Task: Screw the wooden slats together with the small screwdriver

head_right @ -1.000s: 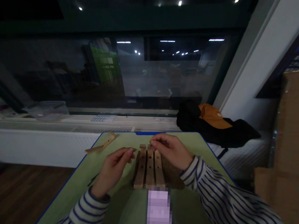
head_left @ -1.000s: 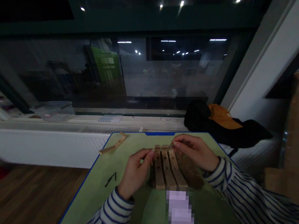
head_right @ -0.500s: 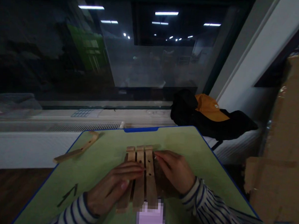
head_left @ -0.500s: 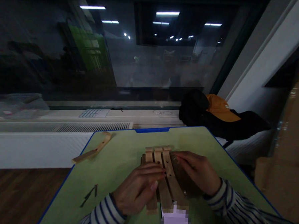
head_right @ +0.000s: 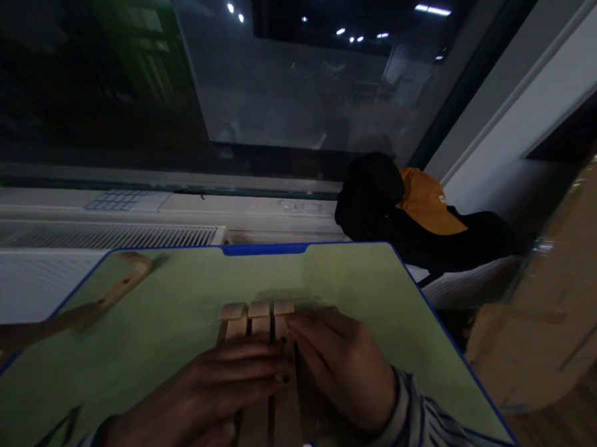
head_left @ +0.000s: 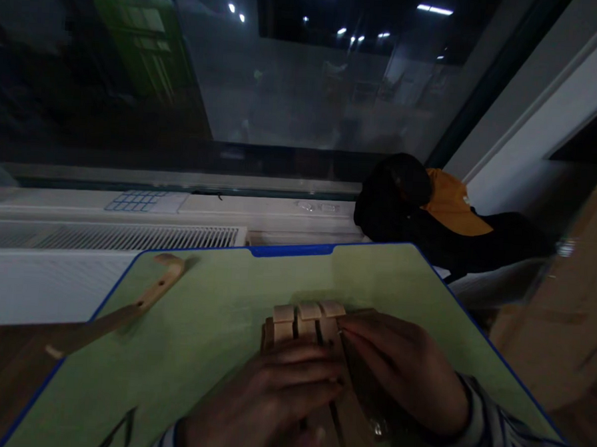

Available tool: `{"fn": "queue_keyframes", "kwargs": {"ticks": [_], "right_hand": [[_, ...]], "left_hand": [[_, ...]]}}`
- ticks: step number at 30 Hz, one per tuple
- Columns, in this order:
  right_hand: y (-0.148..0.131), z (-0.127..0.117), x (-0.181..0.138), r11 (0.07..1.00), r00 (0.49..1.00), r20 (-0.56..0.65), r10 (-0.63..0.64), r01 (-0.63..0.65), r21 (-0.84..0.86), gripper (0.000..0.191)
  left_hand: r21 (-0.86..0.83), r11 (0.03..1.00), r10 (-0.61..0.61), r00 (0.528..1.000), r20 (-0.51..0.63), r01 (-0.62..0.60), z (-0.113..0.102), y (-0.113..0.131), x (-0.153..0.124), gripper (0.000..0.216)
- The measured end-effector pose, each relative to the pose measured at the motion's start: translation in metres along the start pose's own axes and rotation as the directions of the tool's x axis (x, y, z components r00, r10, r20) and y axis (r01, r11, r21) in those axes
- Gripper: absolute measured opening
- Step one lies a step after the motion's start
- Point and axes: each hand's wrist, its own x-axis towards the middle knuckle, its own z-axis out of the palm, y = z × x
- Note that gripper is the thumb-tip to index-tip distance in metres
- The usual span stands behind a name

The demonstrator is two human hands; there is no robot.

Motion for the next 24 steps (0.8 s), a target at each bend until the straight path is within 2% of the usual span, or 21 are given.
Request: {"fn": "queue_keyframes", "kwargs": {"ticks": [7,10,17,24], "right_hand": [[-0.003,-0.001,0.003,0.999,0.996,0.077,-0.038,0.037,0.005,0.022],[-0.002,-0.001,0.004,0.999,0.994,0.099,-0.042,0.042,-0.002,0.023],[-0.001,-0.002,0.002,1.000,0.990,0.136,-0.025,0.022,0.023,0.019],[-0.004,-0.003,0.004,0.999,0.990,0.138,-0.028,0.023,0.044,0.020]], "left_hand": [[-0.092,0.993,-0.065,0.991,0.114,0.076,0.004,-0.011,0.001,0.039],[-0.073,0.991,-0.100,0.985,0.138,0.111,0.007,-0.015,0.000,0.041],[0.045,0.998,0.032,0.997,0.069,-0.035,0.008,-0.017,0.000,0.033],[0.199,0.972,0.101,0.985,0.142,-0.128,0.000,-0.019,0.000,0.028]]}}
